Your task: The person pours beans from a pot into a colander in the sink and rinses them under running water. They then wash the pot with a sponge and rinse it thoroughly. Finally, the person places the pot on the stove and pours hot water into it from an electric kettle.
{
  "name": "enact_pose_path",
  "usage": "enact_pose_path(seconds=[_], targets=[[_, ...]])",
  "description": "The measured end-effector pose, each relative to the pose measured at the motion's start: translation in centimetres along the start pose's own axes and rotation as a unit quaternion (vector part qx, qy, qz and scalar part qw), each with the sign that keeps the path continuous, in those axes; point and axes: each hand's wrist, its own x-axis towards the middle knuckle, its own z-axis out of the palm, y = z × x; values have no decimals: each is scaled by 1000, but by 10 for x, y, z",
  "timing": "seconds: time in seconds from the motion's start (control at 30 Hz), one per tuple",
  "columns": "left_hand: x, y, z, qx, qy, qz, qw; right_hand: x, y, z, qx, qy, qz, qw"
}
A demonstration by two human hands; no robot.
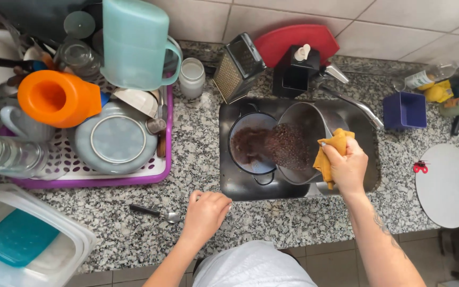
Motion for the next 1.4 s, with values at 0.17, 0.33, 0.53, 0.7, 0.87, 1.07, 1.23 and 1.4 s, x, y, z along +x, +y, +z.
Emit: enact_pose_path(seconds=[0.17,0.33,0.53,0.7,0.87,1.07,1.23,1.4], targets=[[-14,-1,-3,-27,41,-2,999,-5,-13,16,-122,0,-86,989],[-14,5,-6,-44,-30,-34,998,-16,-8,34,-210,-10,-189,959],[-17,2,-1,-32,7,12,999,-52,-4,41,-235,29,-402,884],[-21,0,-3,-43,2,-3,999,-61,1,48,-239,32,-454,858],[-22,-5,2,-21,19,1,1000,-63,18,45,-237,30,-476,846],[-21,15,-11,-19,-51,-34,998,-45,15,19,-100,84,-65,989],[25,43,-24,17,25,15,999,-27,75,-17,383,140,191,893],[148,89,-4,61,83,102,989,-21,171,-76,441,174,266,839]])
